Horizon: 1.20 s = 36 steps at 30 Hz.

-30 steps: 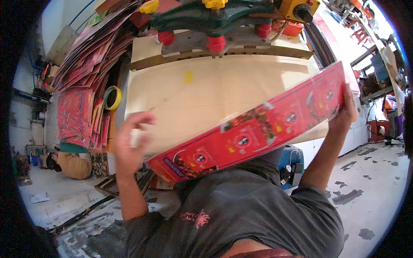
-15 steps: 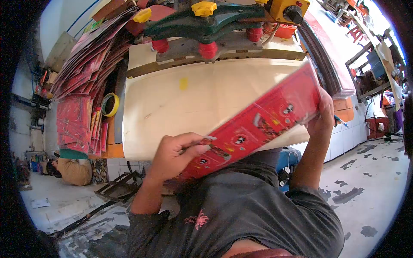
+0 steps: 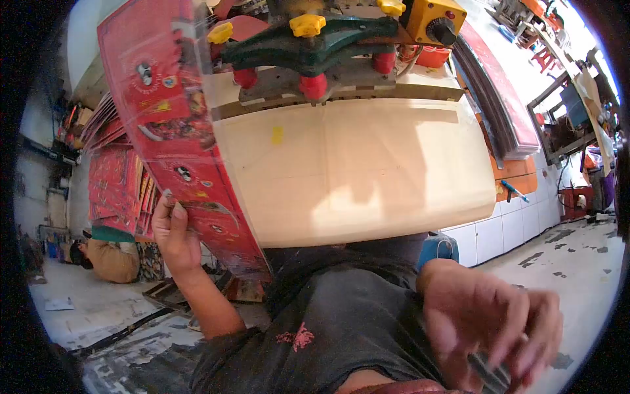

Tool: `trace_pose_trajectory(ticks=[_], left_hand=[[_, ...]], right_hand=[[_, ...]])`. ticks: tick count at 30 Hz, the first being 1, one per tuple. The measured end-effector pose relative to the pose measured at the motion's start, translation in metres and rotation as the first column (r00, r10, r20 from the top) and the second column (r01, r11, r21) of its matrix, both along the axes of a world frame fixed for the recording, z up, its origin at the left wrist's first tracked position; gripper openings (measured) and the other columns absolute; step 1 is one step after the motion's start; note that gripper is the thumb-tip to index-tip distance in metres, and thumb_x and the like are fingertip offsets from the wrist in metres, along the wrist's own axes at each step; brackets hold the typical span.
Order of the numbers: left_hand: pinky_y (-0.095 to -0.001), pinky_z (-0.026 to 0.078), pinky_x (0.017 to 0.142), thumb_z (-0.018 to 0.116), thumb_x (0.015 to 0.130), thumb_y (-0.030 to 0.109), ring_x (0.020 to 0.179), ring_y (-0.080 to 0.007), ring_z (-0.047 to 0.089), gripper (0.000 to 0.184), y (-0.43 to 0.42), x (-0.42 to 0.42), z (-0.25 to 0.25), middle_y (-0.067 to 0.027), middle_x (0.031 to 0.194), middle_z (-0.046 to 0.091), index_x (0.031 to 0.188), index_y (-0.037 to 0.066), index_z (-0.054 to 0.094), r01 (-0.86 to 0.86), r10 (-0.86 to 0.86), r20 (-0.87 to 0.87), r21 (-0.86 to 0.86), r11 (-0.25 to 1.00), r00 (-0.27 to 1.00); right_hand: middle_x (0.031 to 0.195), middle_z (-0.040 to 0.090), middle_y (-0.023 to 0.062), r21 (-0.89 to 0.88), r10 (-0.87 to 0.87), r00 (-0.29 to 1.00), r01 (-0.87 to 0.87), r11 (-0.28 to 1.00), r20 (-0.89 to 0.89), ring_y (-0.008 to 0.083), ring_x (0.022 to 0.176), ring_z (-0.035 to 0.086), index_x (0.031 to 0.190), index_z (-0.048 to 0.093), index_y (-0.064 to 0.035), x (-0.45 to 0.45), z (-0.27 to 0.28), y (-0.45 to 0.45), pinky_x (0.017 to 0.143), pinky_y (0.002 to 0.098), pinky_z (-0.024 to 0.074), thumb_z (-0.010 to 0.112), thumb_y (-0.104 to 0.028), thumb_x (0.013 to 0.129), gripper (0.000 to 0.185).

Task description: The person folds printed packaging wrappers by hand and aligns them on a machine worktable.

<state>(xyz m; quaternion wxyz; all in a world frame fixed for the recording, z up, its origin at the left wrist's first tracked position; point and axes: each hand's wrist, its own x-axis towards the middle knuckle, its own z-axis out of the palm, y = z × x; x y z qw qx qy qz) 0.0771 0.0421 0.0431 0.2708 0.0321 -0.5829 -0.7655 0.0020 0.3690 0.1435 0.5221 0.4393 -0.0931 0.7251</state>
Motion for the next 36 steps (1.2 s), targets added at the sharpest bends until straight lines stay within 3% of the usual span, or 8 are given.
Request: trace_pose_trajectory(ticks=[3, 5, 10, 13, 15, 19, 26, 36], left_hand=[[-0.0368, 0.048, 0.102, 0.067, 0.097, 0.010, 0.113, -0.0187, 0.063, 0.036, -0.008, 0.006, -0.006, -0.0084, 0.125, 0.066, 0.130, 0.000, 0.058, -0.049, 0.050, -0.039, 0.029, 0.998, 0.998], [-0.0378, 0.048, 0.103, 0.066, 0.098, 0.010, 0.115, -0.0194, 0.062, 0.036, -0.013, 0.009, -0.006, -0.0083, 0.127, 0.066, 0.131, 0.000, 0.057, -0.069, 0.071, -0.051, 0.043, 0.997, 0.996], [-0.0377, 0.045, 0.106, 0.062, 0.100, 0.011, 0.121, -0.0207, 0.059, 0.041, -0.031, 0.028, -0.011, -0.0100, 0.134, 0.061, 0.138, 0.000, 0.051, -0.203, 0.208, -0.047, 0.088, 0.975, 0.977], [-0.0380, 0.045, 0.106, 0.061, 0.101, 0.013, 0.121, -0.0214, 0.059, 0.041, -0.040, 0.034, -0.018, -0.0107, 0.135, 0.061, 0.139, 0.000, 0.050, -0.413, 0.422, -0.036, 0.138, 0.900, 0.906], [-0.0384, 0.045, 0.106, 0.060, 0.102, 0.014, 0.121, -0.0214, 0.059, 0.042, -0.041, 0.037, -0.014, -0.0108, 0.135, 0.061, 0.140, 0.000, 0.050, -0.414, 0.424, -0.036, 0.151, 0.897, 0.905], [-0.0396, 0.046, 0.105, 0.059, 0.102, 0.015, 0.122, -0.0207, 0.059, 0.041, -0.048, 0.039, -0.019, -0.0100, 0.136, 0.060, 0.140, 0.003, 0.051, -0.418, 0.440, -0.068, 0.211, 0.884, 0.896], [-0.0381, 0.047, 0.103, 0.060, 0.103, 0.019, 0.121, -0.0192, 0.060, 0.035, -0.059, 0.041, -0.035, -0.0071, 0.133, 0.063, 0.135, 0.005, 0.056, -0.371, 0.428, -0.101, 0.347, 0.861, 0.898], [-0.0408, 0.055, 0.087, 0.059, 0.104, 0.025, 0.104, -0.0217, 0.064, 0.035, -0.056, 0.026, -0.038, -0.0123, 0.127, 0.065, 0.134, 0.006, 0.057, 0.426, -0.121, -0.493, 0.573, 0.700, 0.862]], right_hand=[[0.131, 0.059, 0.0068, -0.044, -0.114, 0.936, 0.106, 0.993, -0.332, 0.0204, 0.125, 0.052, 0.120, 0.066, -0.0030, -0.005, 0.014, -0.010, 0.099, 0.0300, 0.0550, 0.065, 0.008, 0.089, 0.033], [0.124, 0.061, 0.0064, -0.034, 0.162, 0.908, -0.190, 0.981, -0.386, 0.0199, 0.121, 0.054, 0.121, 0.066, -0.0045, -0.002, 0.019, -0.024, 0.101, 0.0317, 0.0554, 0.066, 0.011, 0.085, 0.040], [0.116, 0.061, 0.0065, -0.121, 0.032, 0.902, -0.093, 0.988, -0.431, 0.0202, 0.116, 0.056, 0.102, 0.066, -0.0039, 0.003, 0.013, -0.019, 0.095, 0.0304, 0.0545, 0.068, 0.011, 0.083, 0.024], [0.109, 0.060, 0.0072, 0.218, -0.078, 0.983, 0.113, 0.969, -0.164, 0.0225, 0.110, 0.057, 0.098, 0.063, -0.0027, 0.007, 0.008, -0.012, 0.096, 0.0319, 0.0527, 0.067, 0.010, 0.083, 0.020], [0.104, 0.059, 0.0074, -0.118, -0.277, 0.927, 0.255, 0.960, -0.254, 0.0240, 0.103, 0.057, 0.101, 0.063, -0.0005, 0.001, 0.016, -0.018, 0.100, 0.0362, 0.0510, 0.066, 0.009, 0.084, 0.020], [0.102, 0.056, 0.0072, -0.118, -0.297, 0.908, 0.274, 0.955, -0.295, 0.0242, 0.102, 0.056, 0.103, 0.062, 0.0012, 0.006, 0.013, -0.019, 0.103, 0.0385, 0.0488, 0.065, 0.009, 0.084, 0.020], [0.102, 0.054, 0.0041, 0.245, -0.350, 0.931, 0.366, 0.898, -0.105, 0.0178, 0.094, 0.055, 0.097, 0.061, -0.0003, 0.024, -0.006, -0.003, 0.105, 0.0388, 0.0473, 0.063, 0.005, 0.088, 0.010], [0.084, 0.055, -0.0025, 0.156, -0.326, 0.944, 0.331, 0.931, -0.057, 0.0109, 0.078, 0.054, 0.081, 0.062, -0.0121, 0.014, -0.026, -0.015, 0.080, 0.0314, 0.0489, 0.067, -0.005, 0.085, 0.010]])
